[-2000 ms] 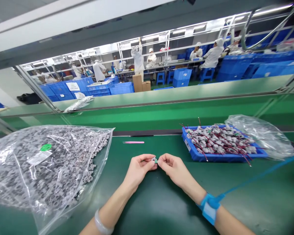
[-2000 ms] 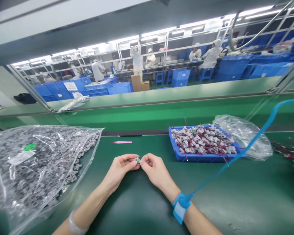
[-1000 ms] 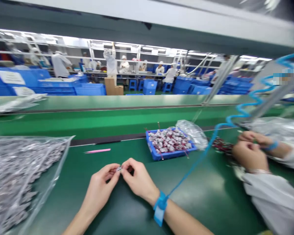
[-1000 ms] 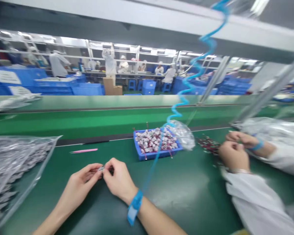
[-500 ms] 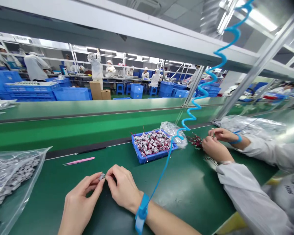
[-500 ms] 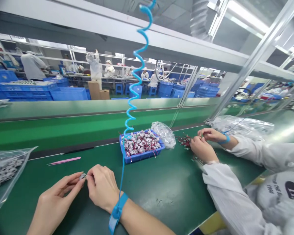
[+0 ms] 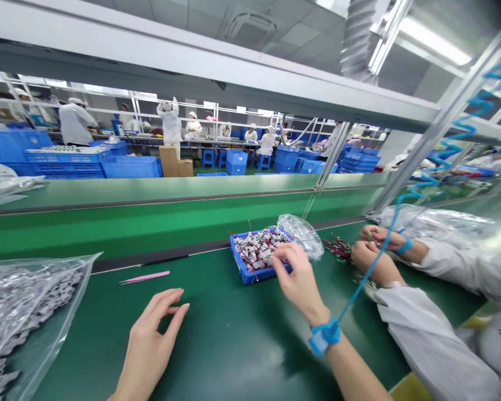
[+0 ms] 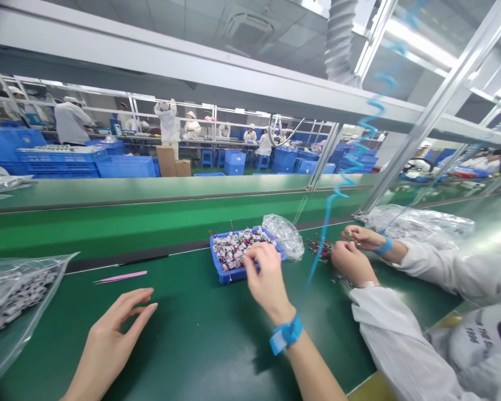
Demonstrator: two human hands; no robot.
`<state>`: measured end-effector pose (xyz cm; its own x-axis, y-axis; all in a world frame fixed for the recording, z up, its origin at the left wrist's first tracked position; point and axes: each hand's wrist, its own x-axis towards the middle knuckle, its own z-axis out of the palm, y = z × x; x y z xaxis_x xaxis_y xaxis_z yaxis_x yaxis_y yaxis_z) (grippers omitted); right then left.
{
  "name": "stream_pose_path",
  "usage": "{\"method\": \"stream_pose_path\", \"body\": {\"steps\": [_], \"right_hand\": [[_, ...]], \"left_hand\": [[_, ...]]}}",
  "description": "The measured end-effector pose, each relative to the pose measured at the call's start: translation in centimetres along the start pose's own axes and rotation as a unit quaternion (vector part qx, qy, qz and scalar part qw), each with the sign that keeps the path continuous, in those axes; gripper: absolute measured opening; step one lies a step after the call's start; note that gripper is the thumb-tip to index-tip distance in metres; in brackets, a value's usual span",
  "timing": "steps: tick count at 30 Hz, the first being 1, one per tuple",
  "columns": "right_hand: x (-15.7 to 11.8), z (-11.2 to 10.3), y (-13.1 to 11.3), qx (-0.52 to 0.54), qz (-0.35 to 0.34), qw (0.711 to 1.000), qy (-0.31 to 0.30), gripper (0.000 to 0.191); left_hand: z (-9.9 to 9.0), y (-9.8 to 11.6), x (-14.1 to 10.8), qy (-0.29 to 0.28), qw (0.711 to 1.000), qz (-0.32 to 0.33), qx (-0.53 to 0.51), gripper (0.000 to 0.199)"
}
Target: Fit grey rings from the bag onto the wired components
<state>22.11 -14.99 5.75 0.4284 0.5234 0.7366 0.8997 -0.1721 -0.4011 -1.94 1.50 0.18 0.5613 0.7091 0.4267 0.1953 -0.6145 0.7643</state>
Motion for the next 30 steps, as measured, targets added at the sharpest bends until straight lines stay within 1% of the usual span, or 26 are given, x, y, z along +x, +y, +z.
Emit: {"method": "stream_pose_path", "body": {"steps": [2, 3, 6, 11, 17, 20, 22, 23, 25, 27, 29, 30], "right_hand": [[-0.4, -1.1, 2.2, -0.078, -0.018, 0.996, 0.041, 0.013], [-0.6, -1.5, 2.9, -0.111, -0.031, 0.992, 0.049, 0.012], [-1.1, -1.5, 3.9, -0.166, -0.070, 0.983, 0.039, 0.013], [-1.5, -0.7, 4.1, -0.185, -0.099, 0.978, 0.000, 0.015], [-2.1, -0.4, 4.7, -0.162, -0.090, 0.982, -0.024, 0.015], [-2.3, -0.4, 4.5, -0.141, -0.072, 0.987, -0.024, 0.014], [-2.3, -0.5, 4.3, -0.124, -0.055, 0.991, -0.012, 0.014], [-2.4, -0.6, 4.3, -0.113, -0.043, 0.993, -0.001, 0.015], [-2.3, -1.1, 4.8, -0.096, 0.002, 0.995, 0.038, 0.017], [-2.3, -1.7, 6.3, -0.097, 0.063, 0.989, 0.087, 0.021], [-2.2, -2.4, 8.8, -0.120, 0.115, 0.978, 0.126, 0.026], [-2.2, -2.7, 10.3, -0.137, 0.131, 0.972, 0.136, 0.028]], "left_hand": [[0.1, 0.0, -0.2, -0.007, 1.000, 0.005, -0.001, 0.028], [0.1, 0.0, -0.2, -0.009, 1.000, 0.007, -0.001, 0.027], [0.0, 0.1, -0.1, -0.009, 1.000, 0.008, 0.000, 0.027], [-0.3, 0.3, 0.3, -0.006, 1.000, 0.012, 0.004, 0.029], [-0.1, 0.1, 0.0, -0.012, 1.000, 0.016, 0.004, 0.026], [0.0, 0.1, -0.1, -0.009, 1.000, 0.024, 0.004, 0.026], [0.0, 0.1, -0.1, -0.007, 1.000, 0.024, 0.008, 0.027], [-0.1, 0.0, 0.0, -0.005, 1.000, 0.024, 0.012, 0.027], [-0.2, -0.3, 0.1, -0.004, 0.999, 0.029, 0.022, 0.028], [-0.2, -0.8, 0.2, -0.011, 0.999, 0.040, 0.029, 0.027], [-0.2, -1.2, 0.3, -0.016, 0.998, 0.046, 0.032, 0.027], [-0.2, -1.4, 0.3, -0.019, 0.998, 0.048, 0.034, 0.027]]}}
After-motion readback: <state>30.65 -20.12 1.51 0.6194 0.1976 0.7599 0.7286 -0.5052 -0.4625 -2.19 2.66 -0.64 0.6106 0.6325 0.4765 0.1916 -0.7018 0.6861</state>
